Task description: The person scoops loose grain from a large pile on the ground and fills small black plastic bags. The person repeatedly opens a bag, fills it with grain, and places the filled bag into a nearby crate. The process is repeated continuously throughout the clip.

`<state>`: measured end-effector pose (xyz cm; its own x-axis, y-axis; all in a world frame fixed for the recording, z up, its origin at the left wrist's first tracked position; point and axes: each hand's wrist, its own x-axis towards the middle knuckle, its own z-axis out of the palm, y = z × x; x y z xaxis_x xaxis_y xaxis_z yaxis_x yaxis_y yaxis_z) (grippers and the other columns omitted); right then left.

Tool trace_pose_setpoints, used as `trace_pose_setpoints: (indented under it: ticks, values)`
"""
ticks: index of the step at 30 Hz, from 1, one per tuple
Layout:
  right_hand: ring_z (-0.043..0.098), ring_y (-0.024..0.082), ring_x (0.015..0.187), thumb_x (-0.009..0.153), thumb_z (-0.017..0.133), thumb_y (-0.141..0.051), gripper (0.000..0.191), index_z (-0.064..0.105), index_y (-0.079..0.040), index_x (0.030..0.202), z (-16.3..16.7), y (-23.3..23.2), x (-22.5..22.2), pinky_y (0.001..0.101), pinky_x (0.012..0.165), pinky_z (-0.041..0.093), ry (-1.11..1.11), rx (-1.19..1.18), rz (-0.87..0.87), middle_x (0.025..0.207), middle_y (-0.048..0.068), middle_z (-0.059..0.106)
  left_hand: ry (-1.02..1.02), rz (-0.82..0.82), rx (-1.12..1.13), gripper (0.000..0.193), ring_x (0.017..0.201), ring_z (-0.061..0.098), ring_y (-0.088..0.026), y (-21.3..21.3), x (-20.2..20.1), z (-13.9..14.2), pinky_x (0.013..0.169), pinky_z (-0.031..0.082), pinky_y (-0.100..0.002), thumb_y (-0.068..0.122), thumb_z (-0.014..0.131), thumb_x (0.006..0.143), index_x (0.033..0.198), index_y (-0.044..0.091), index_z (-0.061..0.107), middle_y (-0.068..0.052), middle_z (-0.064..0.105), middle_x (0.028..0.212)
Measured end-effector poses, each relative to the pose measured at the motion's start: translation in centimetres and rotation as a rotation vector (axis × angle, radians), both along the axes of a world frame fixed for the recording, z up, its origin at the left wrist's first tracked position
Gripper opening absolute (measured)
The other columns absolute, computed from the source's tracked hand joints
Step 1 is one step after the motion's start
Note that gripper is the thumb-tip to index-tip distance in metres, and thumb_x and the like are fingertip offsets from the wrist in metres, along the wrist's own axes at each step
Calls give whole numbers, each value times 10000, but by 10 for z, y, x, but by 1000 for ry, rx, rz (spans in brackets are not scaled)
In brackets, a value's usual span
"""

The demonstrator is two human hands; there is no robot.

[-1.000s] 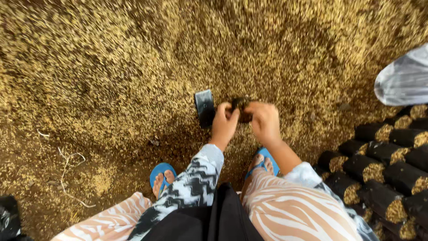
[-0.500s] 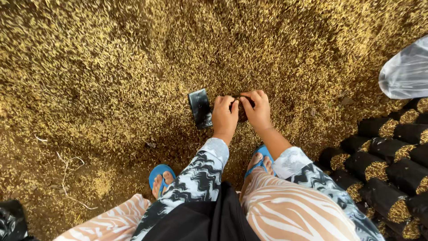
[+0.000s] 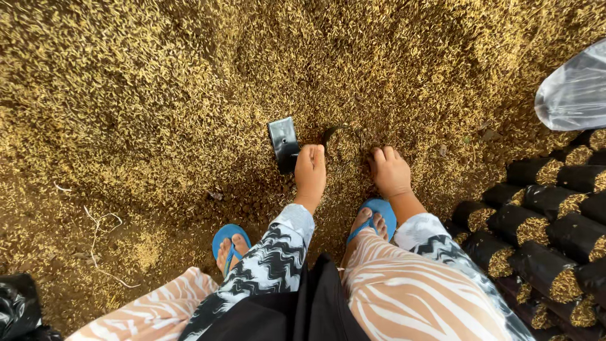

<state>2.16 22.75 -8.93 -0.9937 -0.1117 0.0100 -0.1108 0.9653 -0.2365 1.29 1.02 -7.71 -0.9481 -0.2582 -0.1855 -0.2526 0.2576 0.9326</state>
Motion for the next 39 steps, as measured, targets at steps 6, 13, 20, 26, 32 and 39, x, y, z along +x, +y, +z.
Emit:
trace_pose_setpoints:
  ticks: [6,13,20,26,32,39]
  values:
    - [673,331,857,1061,584,-260,251,626,-29,1149,25,-6,-33,428,762,546,-34,-590,-273,969,163,694,-140,-121,-98,454,670,542,-262,-3,-2,13,631,449,-394,401,701,981,829,-6,570,-142,600,753]
    - [691,339,894,1006,671,-300,323,669,-4,1138,101,-66,-55,415,796,541,-171,-576,-142,1016,201,707,-148,-172,-205,314,769,666,-347,-1,-6,33,683,506,-447,349,692,923,895,39,653,-143,705,867]
    - [618,348,1229,1002,590,-170,332,660,-77,1313,121,-64,-31,462,1050,477,-29,-316,153,1337,165,647,-161,-174,-215,238,846,680,-373,-1,-7,35,722,513,-469,294,669,910,950,60,674,-157,714,942]
    - [342,301,1517,910,618,-138,643,449,-70,1526,88,-67,0,645,1218,152,61,-2,419,1621,125,400,-90,-190,-231,220,833,662,-382,-1,-8,26,712,502,-485,269,650,927,919,50,648,-161,689,904]
    - [291,330,1528,827,634,-121,776,377,-58,1557,80,-61,2,645,1209,144,-55,-26,411,1644,132,334,143,-168,-267,181,893,645,-392,2,-2,23,757,504,-492,231,615,976,938,54,622,-155,670,949]
    - [494,273,1430,871,582,-40,562,560,-141,1423,88,-53,-18,543,1193,341,77,-304,376,1488,69,589,-6,-215,-185,199,863,655,-346,-6,-12,39,742,515,-447,233,672,900,976,57,620,-142,657,978]
